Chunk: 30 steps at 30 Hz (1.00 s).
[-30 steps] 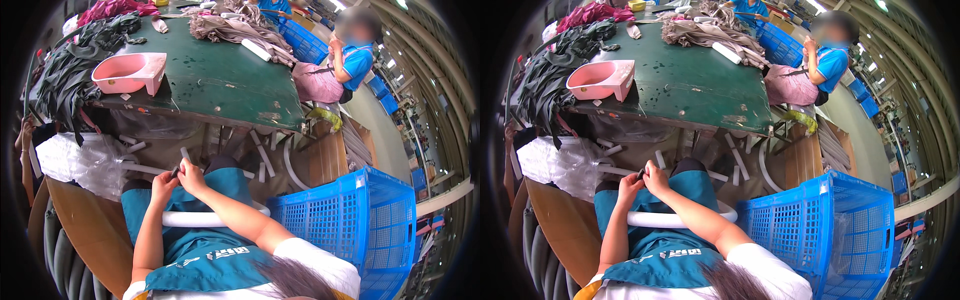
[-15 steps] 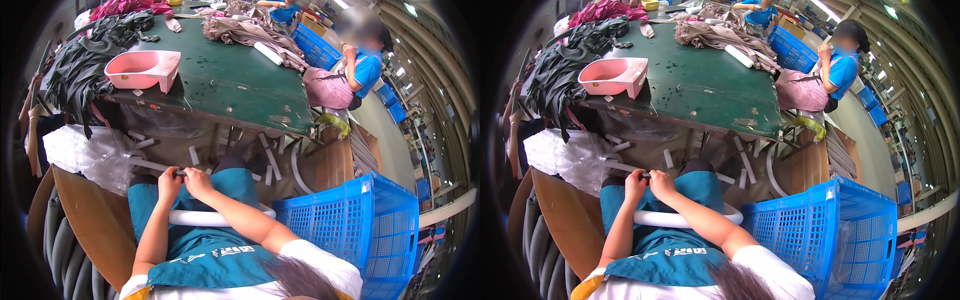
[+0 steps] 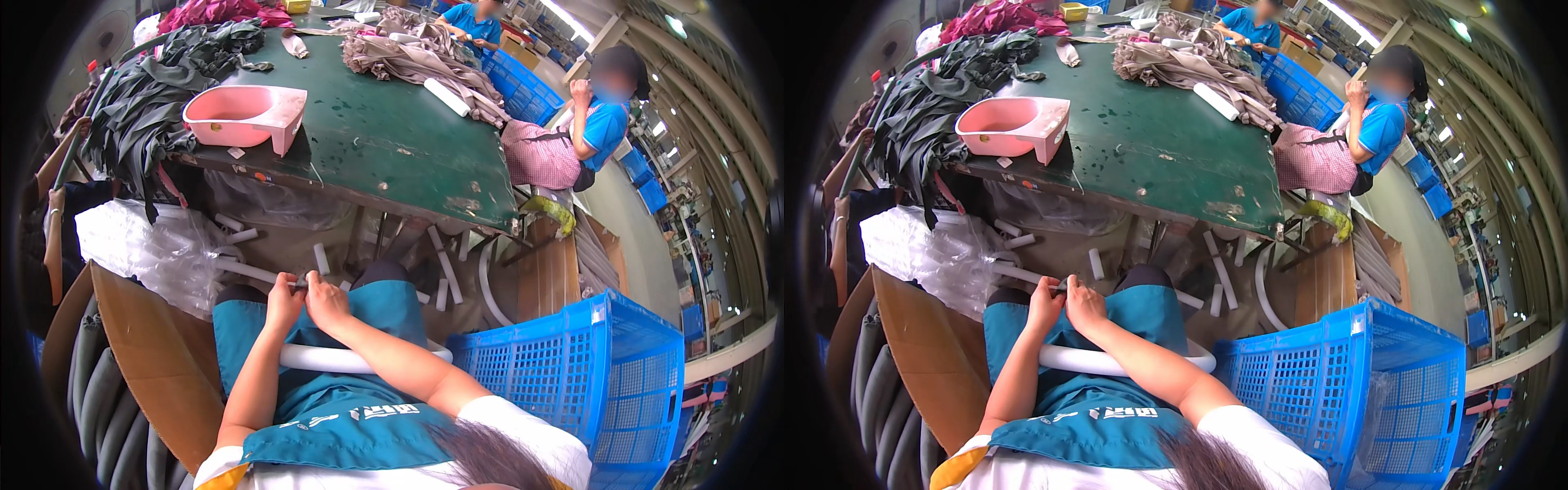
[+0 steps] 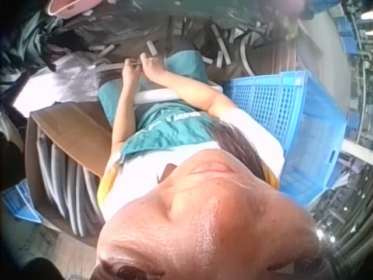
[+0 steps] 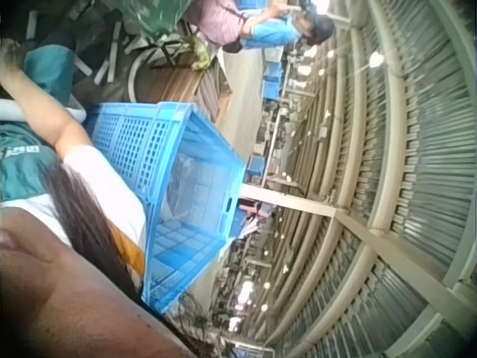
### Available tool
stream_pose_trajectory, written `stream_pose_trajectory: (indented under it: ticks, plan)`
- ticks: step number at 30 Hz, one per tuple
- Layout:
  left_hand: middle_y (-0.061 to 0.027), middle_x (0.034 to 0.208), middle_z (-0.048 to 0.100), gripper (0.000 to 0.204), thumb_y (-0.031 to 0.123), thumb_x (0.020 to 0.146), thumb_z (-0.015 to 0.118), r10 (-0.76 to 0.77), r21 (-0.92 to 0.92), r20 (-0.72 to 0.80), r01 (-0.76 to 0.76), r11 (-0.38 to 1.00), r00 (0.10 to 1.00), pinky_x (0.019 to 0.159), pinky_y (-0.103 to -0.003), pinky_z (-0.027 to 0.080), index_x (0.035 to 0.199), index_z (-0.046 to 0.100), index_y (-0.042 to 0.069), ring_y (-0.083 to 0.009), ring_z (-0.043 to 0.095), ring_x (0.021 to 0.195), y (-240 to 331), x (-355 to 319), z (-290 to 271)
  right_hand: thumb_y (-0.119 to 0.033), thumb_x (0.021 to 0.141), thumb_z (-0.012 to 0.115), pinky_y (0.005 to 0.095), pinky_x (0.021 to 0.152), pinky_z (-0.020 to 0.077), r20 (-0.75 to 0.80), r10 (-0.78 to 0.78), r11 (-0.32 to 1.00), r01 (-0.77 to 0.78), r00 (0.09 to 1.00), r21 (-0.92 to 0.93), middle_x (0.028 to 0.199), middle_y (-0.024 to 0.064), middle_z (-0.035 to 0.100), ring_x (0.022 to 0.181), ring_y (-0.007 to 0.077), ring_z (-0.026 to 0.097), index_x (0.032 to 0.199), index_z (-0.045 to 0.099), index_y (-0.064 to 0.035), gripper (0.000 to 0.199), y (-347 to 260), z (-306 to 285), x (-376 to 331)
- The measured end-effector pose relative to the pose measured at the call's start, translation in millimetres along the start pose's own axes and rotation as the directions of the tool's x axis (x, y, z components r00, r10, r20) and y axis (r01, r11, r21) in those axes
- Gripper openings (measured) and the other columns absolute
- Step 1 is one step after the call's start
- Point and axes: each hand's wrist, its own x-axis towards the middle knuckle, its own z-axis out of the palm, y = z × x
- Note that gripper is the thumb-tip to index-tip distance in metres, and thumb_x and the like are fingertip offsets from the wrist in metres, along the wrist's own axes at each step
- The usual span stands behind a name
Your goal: The person slides gray fabric sleeves onto white foam rollers, ties the open ends with string, and trims the excess with scissors. The finished rollers are placed into a cardboard box. The person repeats this process for multiple rollers.
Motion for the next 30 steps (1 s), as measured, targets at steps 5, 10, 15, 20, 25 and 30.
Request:
stream_pose_trajectory:
  ticks: [5, 10, 15, 20, 25, 30]
  plan:
    - [-0.0207, 0.081, 0.067, 0.024, 0.004, 0.076, 0.059, 0.115, 0.23, 0.095, -0.134, 0.964, 0.989, 0.071, -0.043, 0.051, 0.1, 0.056, 0.001, -0.038, 0.065, 0.079, 13.0, -3.8, -8.3, -0.01, 0.081, 0.057, 0.0499, 0.061, 0.0524, 0.116, 0.086, 0.993, -0.076, 0.99, -0.086, 0.072, 0.0168, 0.066, 0.07, 0.0383, 0.066, 0.095, 0.05, -0.0055, 0.017, -1.2, -7.5, 3.7]
    - [-0.0196, 0.078, 0.066, 0.021, 0.009, 0.075, 0.062, 0.09, 0.33, 0.033, -0.095, 0.939, 0.995, 0.07, -0.043, 0.052, 0.095, 0.059, 0.001, -0.0373, 0.065, 0.076, 24.3, -10.8, -4.3, -0.013, 0.08, 0.061, 0.0487, 0.059, 0.0511, 0.108, 0.047, 0.995, -0.037, 0.993, -0.094, 0.071, 0.0168, 0.066, 0.069, 0.0371, 0.066, 0.087, 0.052, -0.0059, 0.014, 11.1, -6.2, 7.8]
    - [-0.0213, 0.075, 0.065, 0.018, 0.016, 0.078, 0.063, 0.136, 0.427, 0.071, -0.153, 0.891, 0.988, 0.07, -0.047, 0.051, 0.089, 0.058, 0.002, -0.0407, 0.064, 0.075, 12.8, -6.1, -5.7, -0.019, 0.08, 0.066, 0.0479, 0.059, 0.0495, 0.121, 0.055, 0.998, -0.05, 0.991, -0.04, 0.071, 0.0148, 0.065, 0.069, 0.037, 0.065, 0.093, 0.05, -0.0083, 0.023, 4.5, -16.9, 8.2]
    - [-0.0202, 0.076, 0.064, 0.021, 0.009, 0.073, 0.068, 0.225, 0.424, 0.002, -0.205, 0.882, 0.974, 0.068, -0.047, 0.049, 0.086, 0.053, 0.002, -0.0407, 0.063, 0.076, 16.6, -5.8, -5.3, -0.021, 0.082, 0.064, 0.048, 0.077, 0.049, 0.278, 0.287, 0.923, -0.343, 0.917, 0.175, 0.094, 0.0201, 0.066, 0.092, 0.0385, 0.063, 0.103, 0.05, -0.0075, 0.029, 3.9, -11.3, 5.2]
    - [-0.0196, 0.075, 0.064, 0.028, 0.007, 0.068, 0.07, 0.155, 0.472, 0.174, -0.221, 0.854, 0.972, 0.067, -0.046, 0.05, 0.089, 0.051, 0.003, -0.0407, 0.063, 0.075, 21.3, -10.1, -7.4, -0.012, 0.078, 0.062, 0.0473, 0.075, 0.0499, 0.275, 0.29, 0.929, -0.338, 0.917, 0.148, 0.089, 0.0186, 0.067, 0.089, 0.0379, 0.064, 0.1, 0.055, -0.0071, 0.023, 16.6, 0.1, 10.7]
    - [-0.0217, 0.079, 0.065, 0.02, 0.002, 0.071, 0.064, 0.09, 0.488, 0.049, -0.102, 0.867, 0.995, 0.071, -0.045, 0.051, 0.089, 0.054, 0.003, -0.0409, 0.063, 0.08, 7.0, -6.7, 4.1, -0.011, 0.077, 0.062, 0.0486, 0.063, 0.0506, 0.218, 0.084, 0.996, -0.085, 0.972, -0.002, 0.074, 0.0156, 0.065, 0.075, 0.0385, 0.065, 0.09, 0.049, -0.0072, 0.018, 14.6, 3.0, 5.7]
